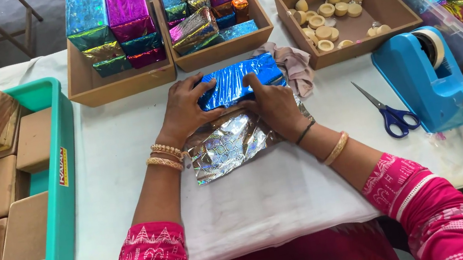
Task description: Wrapping small rectangular gift boxes with shiny decorative paper and securing them with tape.
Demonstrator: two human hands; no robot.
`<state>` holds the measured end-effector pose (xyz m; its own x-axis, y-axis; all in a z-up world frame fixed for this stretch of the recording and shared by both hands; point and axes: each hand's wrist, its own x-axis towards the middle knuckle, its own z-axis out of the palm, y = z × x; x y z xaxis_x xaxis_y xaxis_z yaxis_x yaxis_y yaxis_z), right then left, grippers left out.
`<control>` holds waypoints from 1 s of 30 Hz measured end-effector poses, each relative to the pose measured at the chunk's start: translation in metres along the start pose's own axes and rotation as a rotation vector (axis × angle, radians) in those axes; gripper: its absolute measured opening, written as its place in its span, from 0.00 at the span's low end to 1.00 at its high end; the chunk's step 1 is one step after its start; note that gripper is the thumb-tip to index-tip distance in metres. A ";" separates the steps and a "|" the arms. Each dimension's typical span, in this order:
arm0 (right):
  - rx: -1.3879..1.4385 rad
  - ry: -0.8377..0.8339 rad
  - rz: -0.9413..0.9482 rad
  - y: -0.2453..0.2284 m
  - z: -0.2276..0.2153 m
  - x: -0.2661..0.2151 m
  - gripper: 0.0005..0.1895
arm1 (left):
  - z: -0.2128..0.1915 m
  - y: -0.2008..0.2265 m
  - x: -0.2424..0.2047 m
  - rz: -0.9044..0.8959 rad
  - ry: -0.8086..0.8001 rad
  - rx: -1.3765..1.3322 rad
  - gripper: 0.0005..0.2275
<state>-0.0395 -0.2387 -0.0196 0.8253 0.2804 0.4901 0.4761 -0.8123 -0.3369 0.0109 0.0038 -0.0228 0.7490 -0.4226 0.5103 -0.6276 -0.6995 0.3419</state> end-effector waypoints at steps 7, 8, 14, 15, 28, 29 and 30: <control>0.025 0.011 0.004 0.010 0.001 0.001 0.23 | 0.000 -0.002 -0.001 0.017 -0.001 -0.002 0.31; 0.001 -0.012 0.014 0.015 0.002 0.001 0.23 | -0.001 -0.001 -0.002 0.020 -0.004 0.001 0.31; -0.030 -0.088 0.018 0.038 -0.033 -0.001 0.21 | -0.002 0.000 -0.001 -0.003 -0.020 0.008 0.33; -0.001 -0.114 0.002 0.038 -0.042 -0.002 0.18 | -0.001 -0.002 -0.002 0.001 -0.020 0.002 0.33; -0.094 -0.196 -0.519 -0.010 -0.070 -0.031 0.34 | -0.003 0.000 -0.002 0.023 -0.027 -0.006 0.33; -0.141 -0.186 -0.486 -0.001 -0.064 -0.033 0.28 | -0.002 -0.001 -0.002 0.023 -0.027 -0.001 0.32; -0.187 -0.175 -0.452 0.007 -0.057 -0.034 0.22 | -0.002 -0.002 -0.002 0.024 -0.026 0.003 0.32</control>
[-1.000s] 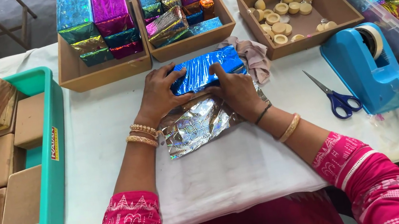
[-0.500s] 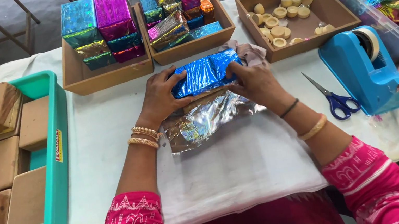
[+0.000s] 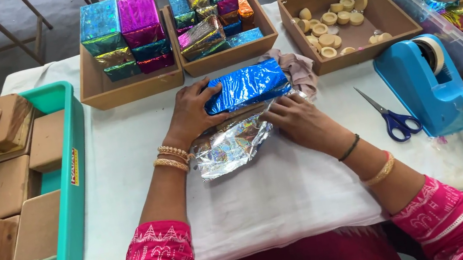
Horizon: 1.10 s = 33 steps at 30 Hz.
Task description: Wrapping small rectangular gift boxes with shiny decorative paper and securing them with tape.
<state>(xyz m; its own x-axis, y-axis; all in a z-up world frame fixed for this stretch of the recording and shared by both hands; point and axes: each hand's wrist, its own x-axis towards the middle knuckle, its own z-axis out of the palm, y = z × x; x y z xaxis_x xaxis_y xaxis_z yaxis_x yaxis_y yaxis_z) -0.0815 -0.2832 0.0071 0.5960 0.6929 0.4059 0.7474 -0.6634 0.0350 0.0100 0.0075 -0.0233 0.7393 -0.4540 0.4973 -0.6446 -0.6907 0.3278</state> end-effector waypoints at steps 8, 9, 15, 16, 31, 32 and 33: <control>0.164 0.084 0.027 0.029 -0.021 0.030 0.11 | 0.003 -0.004 0.000 0.012 0.007 -0.004 0.32; 0.223 0.087 0.038 0.036 -0.022 0.035 0.11 | 0.003 -0.005 0.000 0.013 -0.007 -0.001 0.32; 0.388 -0.005 0.027 0.084 -0.003 0.072 0.10 | 0.004 -0.005 0.001 -0.013 -0.041 0.010 0.32; 0.392 -0.006 0.025 0.086 -0.001 0.077 0.10 | 0.003 -0.005 0.001 -0.017 -0.042 0.011 0.32; 0.281 -0.004 0.239 0.070 0.008 0.084 0.12 | -0.053 -0.015 -0.003 -0.052 -0.265 -0.440 0.19; 0.274 -0.011 0.251 0.069 0.006 0.084 0.12 | -0.064 -0.010 -0.005 -0.055 -0.334 -0.531 0.22; 0.268 -0.020 0.265 0.068 0.005 0.084 0.12 | -0.075 -0.005 -0.006 -0.058 -0.404 -0.623 0.26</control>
<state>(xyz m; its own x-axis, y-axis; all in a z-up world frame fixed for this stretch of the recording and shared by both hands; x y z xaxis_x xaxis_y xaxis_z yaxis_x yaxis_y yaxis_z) 0.0211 -0.2687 0.0396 0.7826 0.5142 0.3509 0.6153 -0.7246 -0.3106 -0.0063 0.0557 0.0320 0.7120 -0.6811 0.1708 -0.5047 -0.3272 0.7988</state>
